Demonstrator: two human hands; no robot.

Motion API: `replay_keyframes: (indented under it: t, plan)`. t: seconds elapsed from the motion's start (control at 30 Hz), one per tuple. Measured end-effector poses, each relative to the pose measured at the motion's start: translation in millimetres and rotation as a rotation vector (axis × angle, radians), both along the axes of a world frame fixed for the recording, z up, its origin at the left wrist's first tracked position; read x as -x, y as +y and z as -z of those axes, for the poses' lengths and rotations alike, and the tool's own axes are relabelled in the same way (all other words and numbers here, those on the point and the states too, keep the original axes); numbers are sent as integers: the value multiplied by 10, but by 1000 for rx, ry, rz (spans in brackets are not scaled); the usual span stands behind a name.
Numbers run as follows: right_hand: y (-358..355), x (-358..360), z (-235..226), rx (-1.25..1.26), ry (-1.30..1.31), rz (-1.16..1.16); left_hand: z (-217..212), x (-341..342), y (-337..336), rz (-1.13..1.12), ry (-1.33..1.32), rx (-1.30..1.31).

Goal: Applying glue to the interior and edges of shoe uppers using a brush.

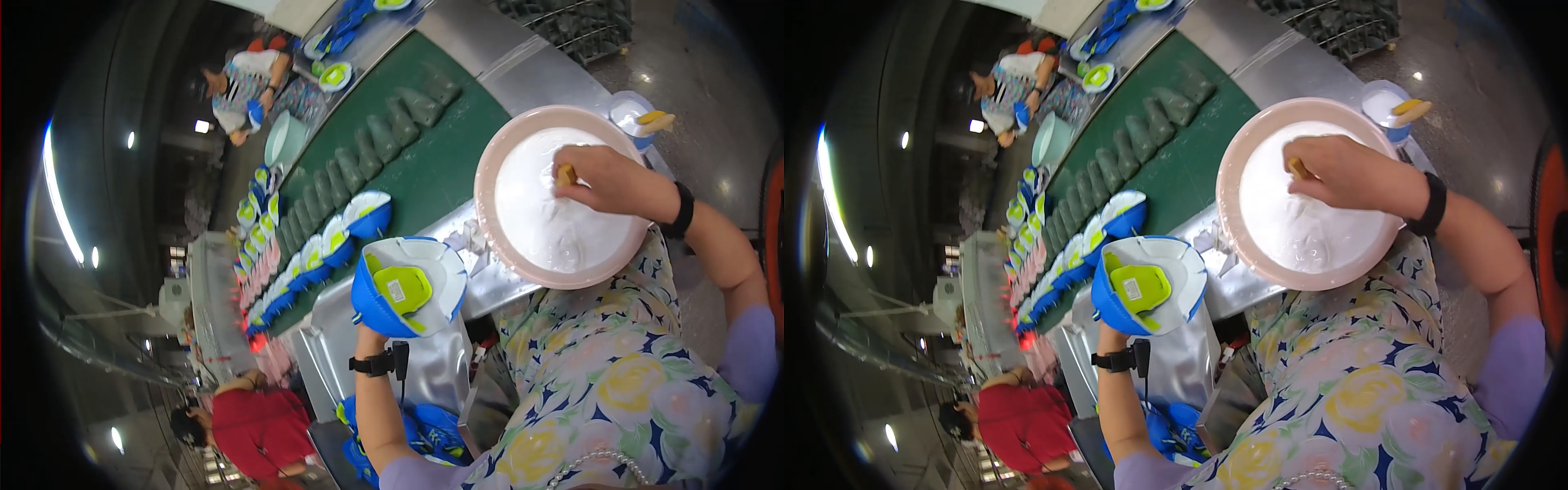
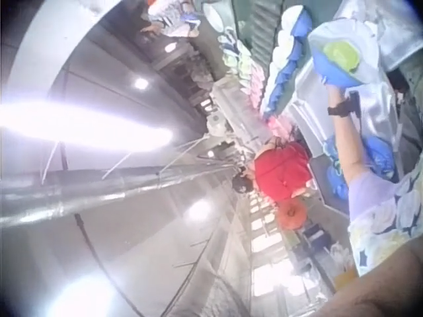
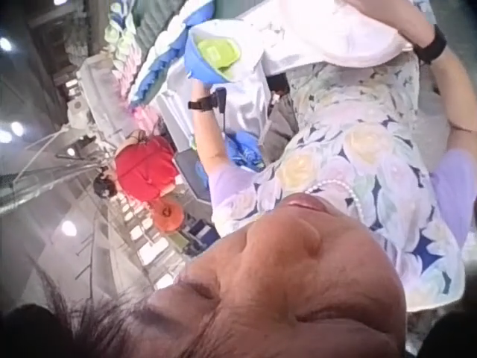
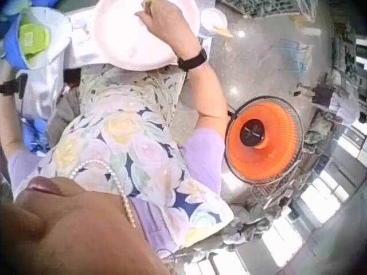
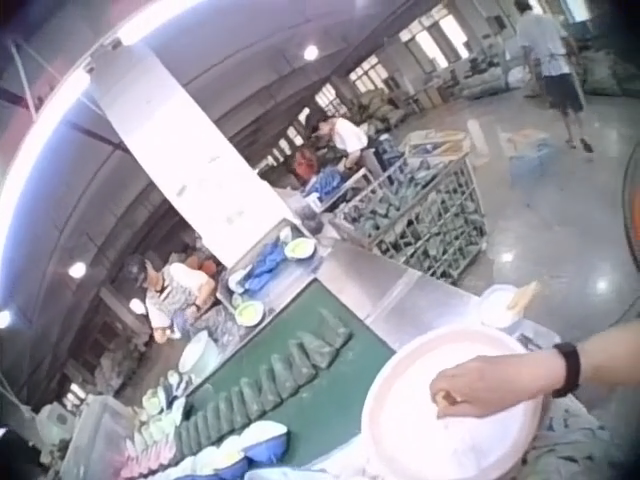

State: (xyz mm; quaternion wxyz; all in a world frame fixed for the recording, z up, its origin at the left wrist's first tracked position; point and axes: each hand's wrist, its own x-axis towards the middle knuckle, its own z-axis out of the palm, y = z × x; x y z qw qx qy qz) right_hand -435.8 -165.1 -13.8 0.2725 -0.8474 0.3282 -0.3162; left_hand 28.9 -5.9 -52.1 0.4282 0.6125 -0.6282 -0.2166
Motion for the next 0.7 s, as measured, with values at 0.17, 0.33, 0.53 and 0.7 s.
replay_keyframes:
  t: [0.17,0.33,0.53,0.7]
  plan:
    - [-212,62,-392,-65,-259,-31,-94,333,-379,125,69,86]
    - [-233,-30,-601,-117,-431,-128,-140,768,-816,205,158,185]
    - [-110,187,-506,-161,-357,211,38,1317,-1115,173,279,335]
    - [22,-30,-357,-468,-502,223,-45,1487,-1091,46,335,393]
